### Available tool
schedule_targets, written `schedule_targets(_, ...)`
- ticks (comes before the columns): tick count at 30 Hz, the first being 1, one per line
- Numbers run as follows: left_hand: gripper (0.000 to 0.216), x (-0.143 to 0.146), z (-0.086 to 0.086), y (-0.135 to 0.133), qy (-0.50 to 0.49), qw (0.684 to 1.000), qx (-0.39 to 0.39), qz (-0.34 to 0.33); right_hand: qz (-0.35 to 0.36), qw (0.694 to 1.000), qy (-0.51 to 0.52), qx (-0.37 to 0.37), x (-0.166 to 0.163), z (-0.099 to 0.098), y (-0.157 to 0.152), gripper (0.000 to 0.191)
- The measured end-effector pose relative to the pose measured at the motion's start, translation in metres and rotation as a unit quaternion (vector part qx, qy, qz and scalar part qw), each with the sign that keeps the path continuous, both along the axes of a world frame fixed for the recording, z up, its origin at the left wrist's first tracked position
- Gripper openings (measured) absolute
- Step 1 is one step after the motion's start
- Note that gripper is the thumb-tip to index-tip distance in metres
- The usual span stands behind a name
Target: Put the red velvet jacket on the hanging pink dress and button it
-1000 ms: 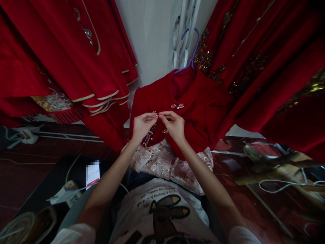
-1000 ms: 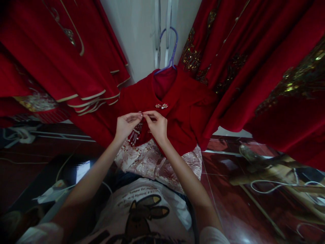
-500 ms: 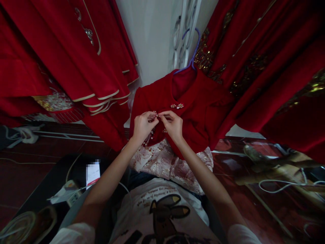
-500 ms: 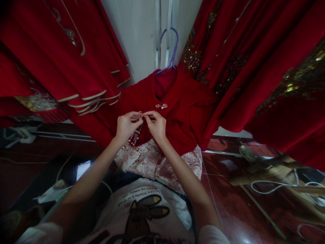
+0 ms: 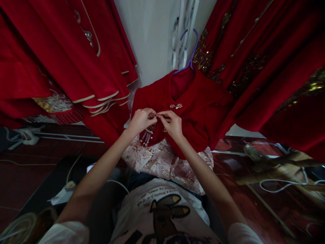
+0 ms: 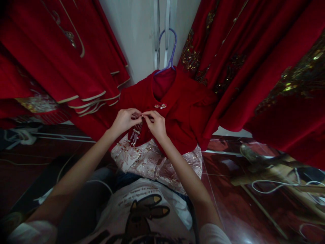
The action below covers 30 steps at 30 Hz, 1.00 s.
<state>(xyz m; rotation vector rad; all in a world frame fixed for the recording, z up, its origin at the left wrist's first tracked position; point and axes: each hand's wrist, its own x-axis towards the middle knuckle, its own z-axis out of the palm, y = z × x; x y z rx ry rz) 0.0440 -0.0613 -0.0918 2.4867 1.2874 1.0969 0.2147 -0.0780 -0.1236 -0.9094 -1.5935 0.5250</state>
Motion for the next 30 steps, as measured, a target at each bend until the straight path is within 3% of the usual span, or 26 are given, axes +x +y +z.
schedule_targets(7, 0.014, 0.000, -0.006, 0.006, -0.056, 0.997, -0.039, -0.022, 0.030, 0.998, 0.033, -0.034, 0.001, -0.002, 0.006, 0.018)
schedule_targets(16, 0.013, -0.001, 0.008, 0.006, 0.051, 0.998, 0.001, -0.041, -0.019, 0.998, -0.064, 0.019, 0.003, -0.004, 0.004, 0.019)
schedule_targets(22, 0.013, -0.008, 0.016, 0.008, 0.073, 0.995, -0.001, -0.067, 0.008, 0.996, -0.082, 0.018, 0.008, 0.000, 0.002, 0.019)
schedule_targets(30, 0.013, -0.007, 0.002, 0.013, 0.044, 0.996, -0.011, -0.076, -0.005, 0.998, -0.062, 0.023, 0.003, -0.003, 0.006, 0.021)
